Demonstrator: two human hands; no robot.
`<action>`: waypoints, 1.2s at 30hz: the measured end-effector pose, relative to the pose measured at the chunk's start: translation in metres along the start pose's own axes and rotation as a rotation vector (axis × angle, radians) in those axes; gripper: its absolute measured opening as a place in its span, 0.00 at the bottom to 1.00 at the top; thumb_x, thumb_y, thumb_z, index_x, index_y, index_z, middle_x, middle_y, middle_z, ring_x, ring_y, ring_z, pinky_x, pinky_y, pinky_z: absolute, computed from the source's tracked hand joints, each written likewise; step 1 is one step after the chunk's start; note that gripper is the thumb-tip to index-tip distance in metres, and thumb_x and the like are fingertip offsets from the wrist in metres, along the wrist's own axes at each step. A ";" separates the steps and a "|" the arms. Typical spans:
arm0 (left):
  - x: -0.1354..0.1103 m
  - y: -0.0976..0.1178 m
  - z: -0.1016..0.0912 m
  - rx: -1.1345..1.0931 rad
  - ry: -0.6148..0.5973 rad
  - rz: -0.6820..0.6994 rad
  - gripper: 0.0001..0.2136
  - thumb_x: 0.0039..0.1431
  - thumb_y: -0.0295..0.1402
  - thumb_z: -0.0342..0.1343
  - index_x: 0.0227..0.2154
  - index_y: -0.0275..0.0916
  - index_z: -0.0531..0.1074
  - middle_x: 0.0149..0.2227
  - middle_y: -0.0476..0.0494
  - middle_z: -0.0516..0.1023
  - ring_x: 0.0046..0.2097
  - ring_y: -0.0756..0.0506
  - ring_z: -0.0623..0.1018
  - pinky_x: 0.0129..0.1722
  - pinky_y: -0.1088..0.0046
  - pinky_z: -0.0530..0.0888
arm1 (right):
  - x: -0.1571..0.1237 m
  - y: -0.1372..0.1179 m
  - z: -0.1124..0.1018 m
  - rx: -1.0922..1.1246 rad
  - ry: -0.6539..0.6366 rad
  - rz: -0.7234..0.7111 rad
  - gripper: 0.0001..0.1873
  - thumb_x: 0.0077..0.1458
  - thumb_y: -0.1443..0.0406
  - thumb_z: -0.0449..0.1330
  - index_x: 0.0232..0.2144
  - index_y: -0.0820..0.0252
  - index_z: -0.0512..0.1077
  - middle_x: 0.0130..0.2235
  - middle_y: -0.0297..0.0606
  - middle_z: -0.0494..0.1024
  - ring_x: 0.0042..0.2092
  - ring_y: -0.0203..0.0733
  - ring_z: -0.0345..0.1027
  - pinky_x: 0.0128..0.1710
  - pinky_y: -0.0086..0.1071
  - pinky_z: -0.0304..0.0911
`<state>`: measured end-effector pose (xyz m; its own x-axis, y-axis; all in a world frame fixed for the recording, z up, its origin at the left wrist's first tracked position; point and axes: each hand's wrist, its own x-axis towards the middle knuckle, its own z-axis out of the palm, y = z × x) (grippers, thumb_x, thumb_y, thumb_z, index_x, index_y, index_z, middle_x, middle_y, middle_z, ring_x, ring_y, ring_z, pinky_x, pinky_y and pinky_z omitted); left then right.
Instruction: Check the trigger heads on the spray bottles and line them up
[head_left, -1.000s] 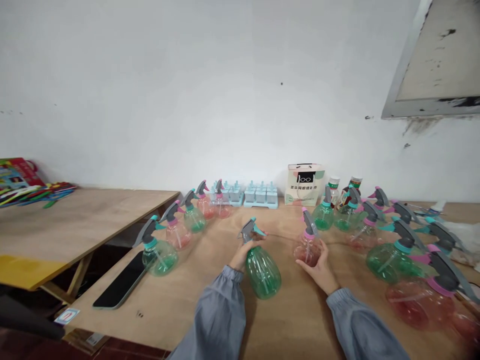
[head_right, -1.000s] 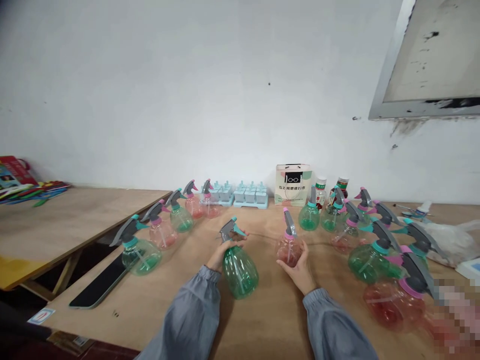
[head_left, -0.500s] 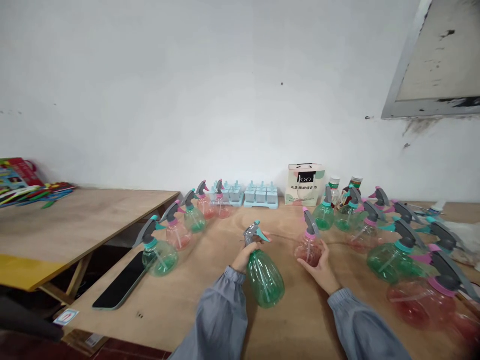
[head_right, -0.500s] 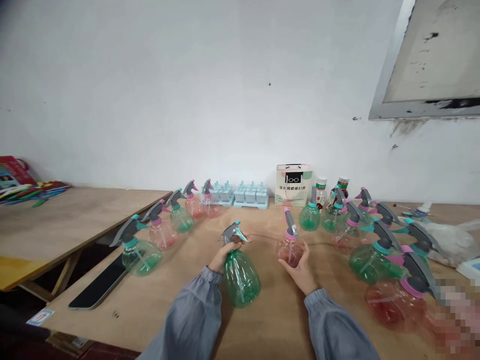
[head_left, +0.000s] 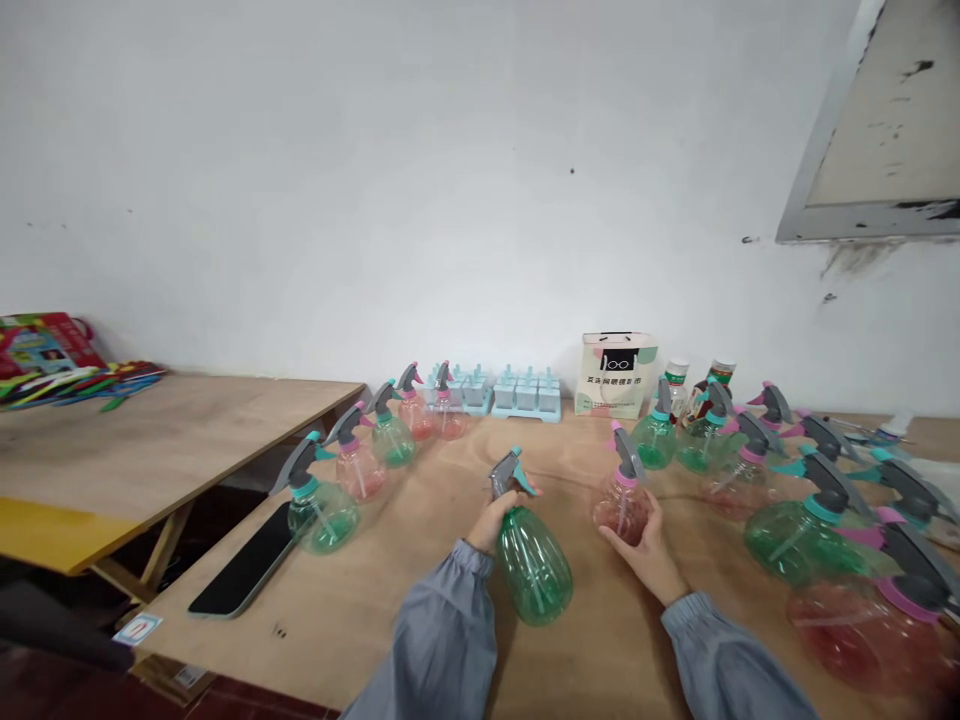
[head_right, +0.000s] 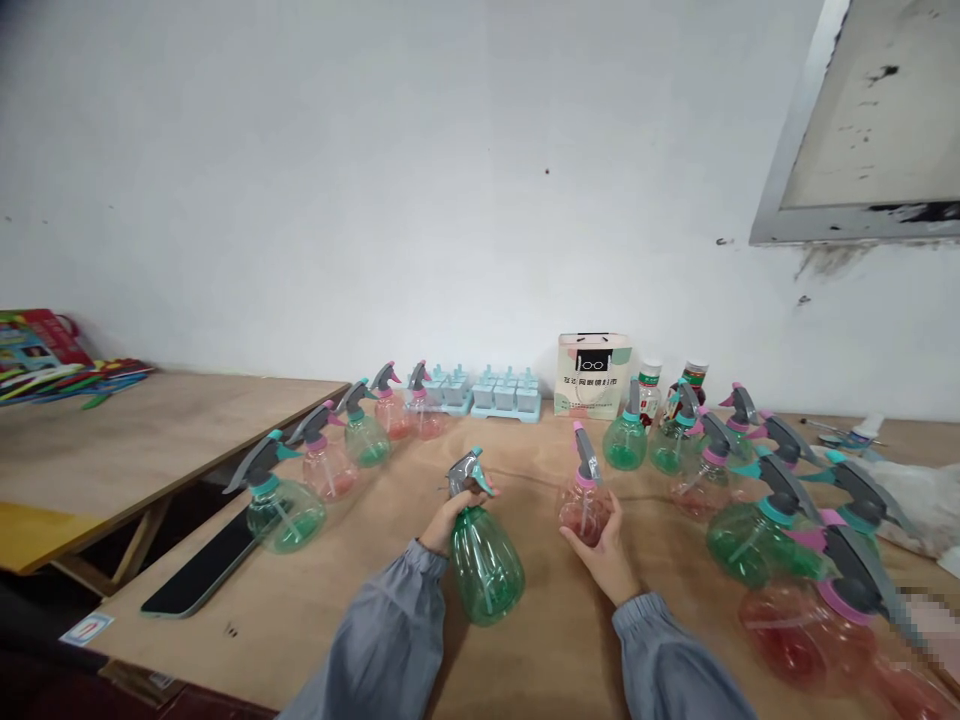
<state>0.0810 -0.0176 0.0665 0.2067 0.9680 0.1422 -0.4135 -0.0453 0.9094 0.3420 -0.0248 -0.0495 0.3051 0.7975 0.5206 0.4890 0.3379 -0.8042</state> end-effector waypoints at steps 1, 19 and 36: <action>0.000 -0.001 0.000 -0.011 0.023 0.003 0.09 0.36 0.33 0.60 0.25 0.39 0.73 0.27 0.49 0.77 0.34 0.47 0.76 0.40 0.71 0.68 | 0.000 0.001 0.000 -0.003 -0.003 -0.001 0.57 0.43 0.40 0.66 0.63 0.63 0.46 0.58 0.59 0.65 0.60 0.60 0.63 0.60 0.56 0.58; -0.001 -0.003 0.001 0.103 -0.083 0.102 0.13 0.40 0.34 0.59 0.33 0.39 0.75 0.36 0.42 0.80 0.47 0.39 0.77 0.51 0.63 0.67 | 0.000 -0.002 0.000 0.051 -0.006 0.041 0.57 0.41 0.40 0.66 0.62 0.63 0.47 0.59 0.60 0.64 0.60 0.60 0.64 0.61 0.56 0.58; -0.004 -0.002 0.007 0.016 -0.058 0.049 0.11 0.38 0.34 0.59 0.28 0.39 0.74 0.30 0.46 0.77 0.37 0.45 0.74 0.45 0.67 0.69 | -0.001 -0.014 -0.002 0.092 -0.027 0.044 0.54 0.42 0.42 0.66 0.61 0.62 0.48 0.59 0.60 0.65 0.60 0.59 0.64 0.61 0.56 0.58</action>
<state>0.0867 -0.0228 0.0671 0.2375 0.9487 0.2087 -0.4103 -0.0967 0.9068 0.3365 -0.0307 -0.0385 0.3014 0.8254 0.4773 0.3982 0.3458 -0.8496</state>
